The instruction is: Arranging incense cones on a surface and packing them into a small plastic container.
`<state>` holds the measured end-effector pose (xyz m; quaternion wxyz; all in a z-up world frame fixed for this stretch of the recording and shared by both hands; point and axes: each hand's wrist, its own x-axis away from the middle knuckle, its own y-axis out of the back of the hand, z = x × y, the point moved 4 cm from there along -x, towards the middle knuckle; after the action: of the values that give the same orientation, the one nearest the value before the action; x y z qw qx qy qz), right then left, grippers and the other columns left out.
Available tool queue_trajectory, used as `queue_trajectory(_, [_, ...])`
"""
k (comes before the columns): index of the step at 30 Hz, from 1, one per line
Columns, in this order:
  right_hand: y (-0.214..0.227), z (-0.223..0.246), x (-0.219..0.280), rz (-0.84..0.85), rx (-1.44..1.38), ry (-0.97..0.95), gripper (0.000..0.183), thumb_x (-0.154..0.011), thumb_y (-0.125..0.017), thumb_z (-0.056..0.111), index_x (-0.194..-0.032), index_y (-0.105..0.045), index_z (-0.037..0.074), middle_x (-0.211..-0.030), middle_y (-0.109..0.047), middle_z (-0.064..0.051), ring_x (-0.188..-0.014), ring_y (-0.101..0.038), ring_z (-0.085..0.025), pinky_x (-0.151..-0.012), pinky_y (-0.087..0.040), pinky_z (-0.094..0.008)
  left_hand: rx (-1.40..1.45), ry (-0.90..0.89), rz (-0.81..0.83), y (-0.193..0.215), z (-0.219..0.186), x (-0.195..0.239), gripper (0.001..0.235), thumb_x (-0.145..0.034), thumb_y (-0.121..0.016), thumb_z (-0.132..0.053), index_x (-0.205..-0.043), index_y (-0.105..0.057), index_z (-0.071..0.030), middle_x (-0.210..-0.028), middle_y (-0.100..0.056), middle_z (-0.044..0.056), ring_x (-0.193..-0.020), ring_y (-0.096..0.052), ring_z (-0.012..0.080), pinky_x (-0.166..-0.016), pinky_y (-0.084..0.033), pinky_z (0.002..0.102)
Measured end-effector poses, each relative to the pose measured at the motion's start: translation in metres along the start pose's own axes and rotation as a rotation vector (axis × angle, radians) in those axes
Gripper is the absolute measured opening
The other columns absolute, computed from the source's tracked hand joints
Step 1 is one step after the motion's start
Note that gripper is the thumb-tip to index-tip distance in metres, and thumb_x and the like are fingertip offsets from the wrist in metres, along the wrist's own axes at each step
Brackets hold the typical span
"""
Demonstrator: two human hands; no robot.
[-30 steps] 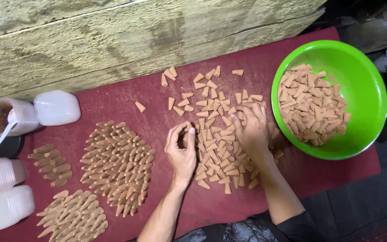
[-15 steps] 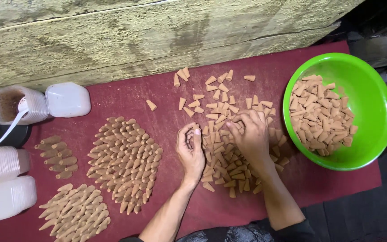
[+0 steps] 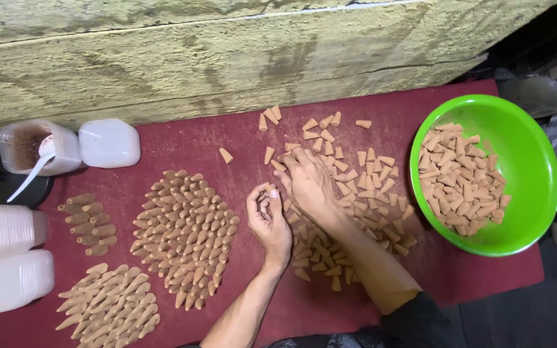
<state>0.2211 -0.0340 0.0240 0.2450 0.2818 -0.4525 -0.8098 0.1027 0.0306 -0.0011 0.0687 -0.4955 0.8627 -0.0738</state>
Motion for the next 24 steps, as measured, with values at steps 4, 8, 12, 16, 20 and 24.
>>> queue_trajectory(4, [-0.010, 0.003, 0.002, 0.012, 0.079, -0.039, 0.022, -0.091, -0.071, 0.029, -0.097, -0.073, 0.007, -0.094, -0.061, -0.011, -0.092, -0.063, -0.032, -0.076, -0.055, -0.045, 0.012, -0.001, -0.018, 0.002, 0.003, -0.004, 0.021, -0.097, -0.067, -0.006, -0.115, -0.066, 0.005, -0.100, -0.070, 0.018, -0.084, -0.064, 0.0165, -0.069, -0.059, 0.028])
queue_trajectory(8, [-0.029, -0.014, 0.024, 0.054, 0.098, -0.023, 0.021, -0.095, -0.065, 0.025, -0.095, -0.070, 0.005, -0.096, -0.060, -0.013, -0.096, -0.062, -0.033, -0.078, -0.055, -0.044, 0.045, 0.048, -0.025, 0.002, -0.003, -0.004, 0.020, -0.098, -0.066, -0.006, -0.114, -0.065, 0.004, -0.098, -0.069, 0.016, -0.079, -0.064, 0.0128, -0.060, -0.057, 0.025])
queue_trajectory(12, [-0.011, -0.008, 0.045, 0.081, 0.145, -0.058, 0.020, -0.100, -0.058, 0.023, -0.098, -0.066, 0.006, -0.097, -0.057, -0.010, -0.101, -0.057, -0.031, -0.082, -0.051, -0.042, 0.053, 0.090, -0.044, 0.002, -0.001, -0.003, 0.021, -0.098, -0.066, -0.006, -0.115, -0.064, 0.006, -0.098, -0.070, 0.017, -0.076, -0.064, 0.0124, -0.057, -0.058, 0.025])
queue_trajectory(16, [-0.003, -0.021, 0.079, -0.001, 0.142, -0.122, 0.026, -0.102, -0.056, 0.031, -0.103, -0.070, 0.009, -0.095, -0.058, -0.008, -0.098, -0.057, -0.030, -0.082, -0.050, -0.043, 0.109, 0.162, -0.029, 0.004, 0.006, -0.002, 0.024, -0.098, -0.066, -0.007, -0.117, -0.061, 0.007, -0.100, -0.068, 0.017, -0.077, -0.064, 0.0140, -0.064, -0.066, 0.032])
queue_trajectory(20, [0.027, -0.023, 0.110, -0.073, 0.039, -0.249, 0.027, -0.103, -0.057, 0.033, -0.116, -0.069, 0.013, -0.097, -0.063, -0.007, -0.099, -0.058, -0.031, -0.089, -0.048, -0.042, 0.068, 0.155, 0.013, 0.003, 0.010, -0.002, 0.023, -0.097, -0.067, -0.006, -0.115, -0.062, 0.007, -0.097, -0.068, 0.017, -0.078, -0.066, 0.0154, -0.066, -0.068, 0.036])
queue_trajectory(24, [0.092, 0.016, 0.113, -0.115, 0.011, -0.418, 0.025, -0.104, -0.059, 0.027, -0.115, -0.073, 0.009, -0.095, -0.063, -0.011, -0.094, -0.061, -0.033, -0.086, -0.049, -0.043, 0.018, 0.116, 0.057, -0.001, 0.005, -0.003, 0.022, -0.095, -0.069, -0.004, -0.114, -0.064, 0.007, -0.096, -0.069, 0.018, -0.080, -0.069, 0.0176, -0.067, -0.069, 0.038])
